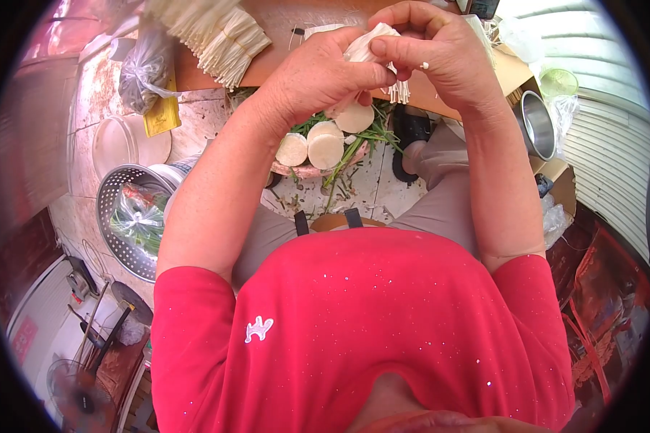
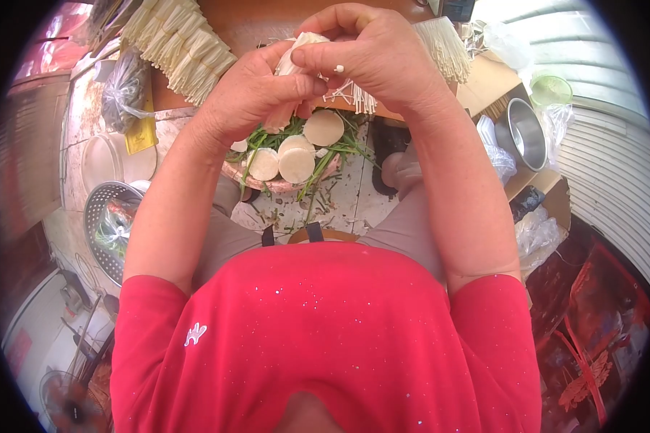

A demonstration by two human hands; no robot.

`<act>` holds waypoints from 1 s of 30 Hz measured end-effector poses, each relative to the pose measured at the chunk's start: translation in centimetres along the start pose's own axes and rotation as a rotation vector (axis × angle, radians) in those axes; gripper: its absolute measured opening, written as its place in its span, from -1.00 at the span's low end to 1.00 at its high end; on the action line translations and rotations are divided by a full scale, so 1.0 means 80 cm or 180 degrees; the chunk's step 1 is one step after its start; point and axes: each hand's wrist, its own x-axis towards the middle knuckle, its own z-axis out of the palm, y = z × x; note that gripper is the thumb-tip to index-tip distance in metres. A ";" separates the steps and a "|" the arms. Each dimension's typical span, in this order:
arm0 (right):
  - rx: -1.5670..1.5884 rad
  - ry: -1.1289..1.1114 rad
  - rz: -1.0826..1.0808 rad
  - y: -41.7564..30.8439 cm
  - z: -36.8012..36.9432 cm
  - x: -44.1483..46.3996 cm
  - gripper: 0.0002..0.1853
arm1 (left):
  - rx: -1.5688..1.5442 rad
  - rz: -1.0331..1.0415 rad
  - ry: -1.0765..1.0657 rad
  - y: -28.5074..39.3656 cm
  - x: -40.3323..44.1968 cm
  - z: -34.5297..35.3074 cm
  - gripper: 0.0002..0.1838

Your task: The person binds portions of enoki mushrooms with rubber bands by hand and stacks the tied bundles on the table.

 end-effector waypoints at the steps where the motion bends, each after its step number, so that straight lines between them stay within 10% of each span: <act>1: 0.0087 -0.0008 0.0012 0.000 0.000 0.001 -0.66 | 0.0017 0.0023 0.0078 -0.002 0.001 0.001 -0.67; 17: 0.0437 -0.0478 0.0105 0.004 -0.008 0.003 -0.64 | -0.0921 -0.0421 -0.0207 0.011 -0.009 0.014 -0.76; 27: -0.0196 0.0790 -0.0033 0.020 -0.071 0.041 -0.56 | -0.1202 0.0292 0.0548 0.017 -0.005 -0.010 -0.82; 30: -0.2518 0.0755 -0.0024 0.084 -0.111 0.066 -0.75 | -0.1428 0.0515 0.0332 0.015 -0.007 -0.019 -0.81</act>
